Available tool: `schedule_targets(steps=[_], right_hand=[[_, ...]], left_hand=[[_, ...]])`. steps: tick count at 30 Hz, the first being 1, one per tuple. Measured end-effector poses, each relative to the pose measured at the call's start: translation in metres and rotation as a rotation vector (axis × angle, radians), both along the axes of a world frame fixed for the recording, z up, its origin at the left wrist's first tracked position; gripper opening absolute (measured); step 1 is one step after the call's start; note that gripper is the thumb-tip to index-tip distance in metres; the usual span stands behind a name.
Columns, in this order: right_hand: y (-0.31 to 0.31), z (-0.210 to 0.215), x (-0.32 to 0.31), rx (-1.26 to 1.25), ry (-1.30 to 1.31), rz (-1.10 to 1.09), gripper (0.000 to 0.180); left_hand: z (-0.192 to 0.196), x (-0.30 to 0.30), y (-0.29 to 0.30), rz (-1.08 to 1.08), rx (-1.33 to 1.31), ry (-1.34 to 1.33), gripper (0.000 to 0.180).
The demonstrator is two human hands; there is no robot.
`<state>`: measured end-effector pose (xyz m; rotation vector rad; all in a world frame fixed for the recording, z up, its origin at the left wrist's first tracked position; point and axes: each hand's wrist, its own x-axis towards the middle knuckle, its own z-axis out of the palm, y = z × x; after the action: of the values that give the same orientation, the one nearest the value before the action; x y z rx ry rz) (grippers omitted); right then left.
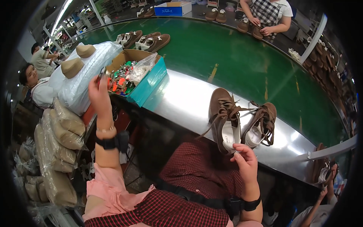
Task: The recorder is lacing brown shoes and attaching tags at a factory assembly line.
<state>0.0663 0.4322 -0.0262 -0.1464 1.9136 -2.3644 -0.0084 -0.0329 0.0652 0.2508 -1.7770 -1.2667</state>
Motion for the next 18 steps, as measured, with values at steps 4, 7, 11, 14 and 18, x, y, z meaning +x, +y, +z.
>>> schedule_targets(steps=[4, 7, 11, 14, 18], right_hand=[[-0.012, 0.001, -0.008, 0.109, 0.048, -0.002, 0.015], [-0.013, -0.004, -0.002, 0.157, 0.053, -0.137, 0.013], [-0.002, 0.01, -0.003, 0.677, 0.585, -0.338, 0.016], [-0.018, 0.034, -0.017, 1.011, 0.767, -0.111, 0.031], [-0.029, 0.004, -0.018, 1.186, 0.903, 0.218, 0.013]], left_hand=[[-0.004, -0.026, -0.037, 0.052, 0.143, -0.309, 0.053], [-0.028, -0.02, 0.007, -0.031, -0.035, -0.05, 0.059], [-0.069, 0.036, 0.095, -0.452, -0.246, -0.347, 0.019], [-0.093, 0.062, 0.151, -1.019, -0.302, -0.604, 0.008], [-0.112, 0.065, 0.206, -1.003, -0.454, -0.208, 0.016]])
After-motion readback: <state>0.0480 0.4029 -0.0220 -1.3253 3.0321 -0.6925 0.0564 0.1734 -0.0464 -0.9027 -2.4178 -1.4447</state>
